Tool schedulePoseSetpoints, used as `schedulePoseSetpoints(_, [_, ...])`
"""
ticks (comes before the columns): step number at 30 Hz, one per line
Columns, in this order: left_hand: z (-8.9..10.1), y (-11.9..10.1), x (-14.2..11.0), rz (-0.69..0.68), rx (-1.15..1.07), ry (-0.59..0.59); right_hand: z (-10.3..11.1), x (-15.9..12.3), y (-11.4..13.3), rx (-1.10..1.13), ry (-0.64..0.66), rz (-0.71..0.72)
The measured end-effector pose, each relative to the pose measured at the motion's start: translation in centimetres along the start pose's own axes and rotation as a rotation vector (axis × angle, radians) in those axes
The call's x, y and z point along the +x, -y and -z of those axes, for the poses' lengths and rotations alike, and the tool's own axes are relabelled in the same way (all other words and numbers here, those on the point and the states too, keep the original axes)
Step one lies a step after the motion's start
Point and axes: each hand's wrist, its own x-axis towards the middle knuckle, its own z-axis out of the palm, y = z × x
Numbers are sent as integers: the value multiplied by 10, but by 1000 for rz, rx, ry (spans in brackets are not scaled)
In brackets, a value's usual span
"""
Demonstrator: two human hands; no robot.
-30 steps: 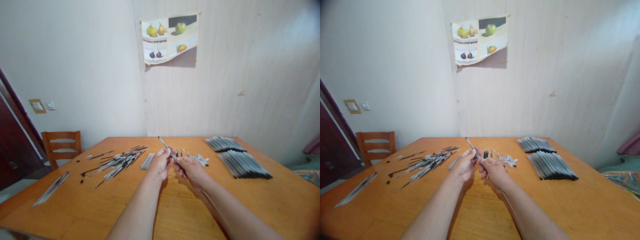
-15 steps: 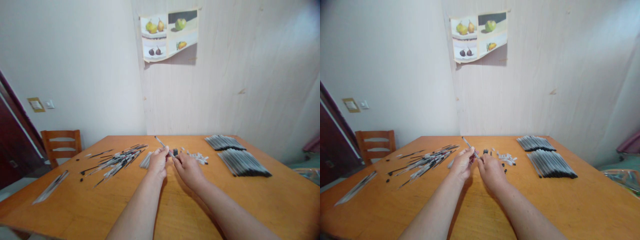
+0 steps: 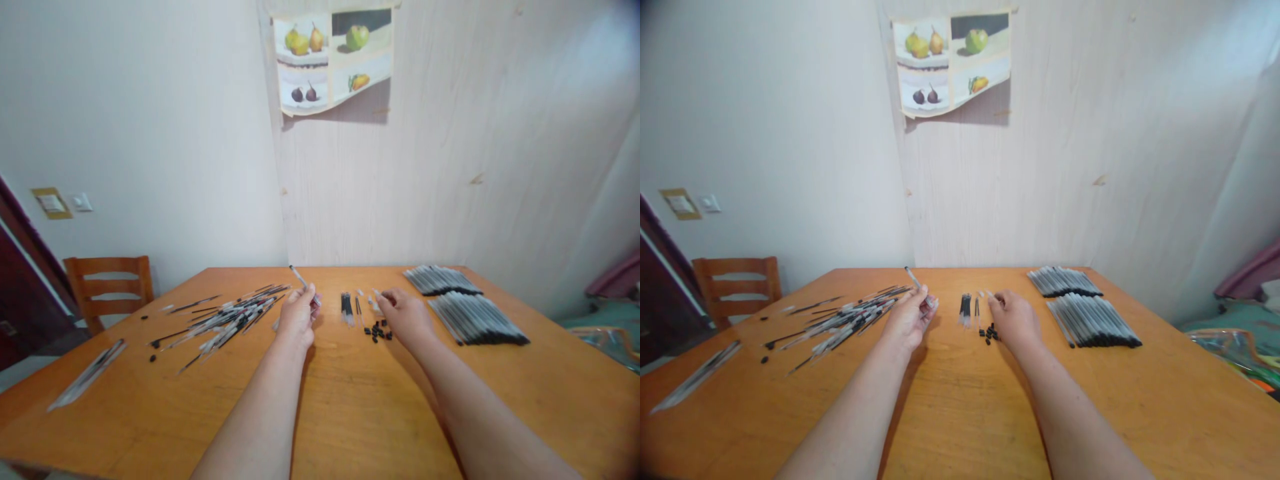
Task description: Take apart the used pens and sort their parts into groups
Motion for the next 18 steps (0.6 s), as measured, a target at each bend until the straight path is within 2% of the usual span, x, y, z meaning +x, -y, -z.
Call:
schedulePoseSetpoints(3, [2,3,2,-42,120,12,4,10,-20,-88,26,-119])
schedulePoseSetpoints(7, [3,5,2,-122,233,61,2,13,-33,-181,82,-156])
schedulePoseSetpoints(13, [-1,9,-4,-252,394,112,-3,11,-41,-227,117,-236])
schedulePoseSetpoints(18, [-2,15,-4,-270,527,135,-7,13,-42,-259,167,-293])
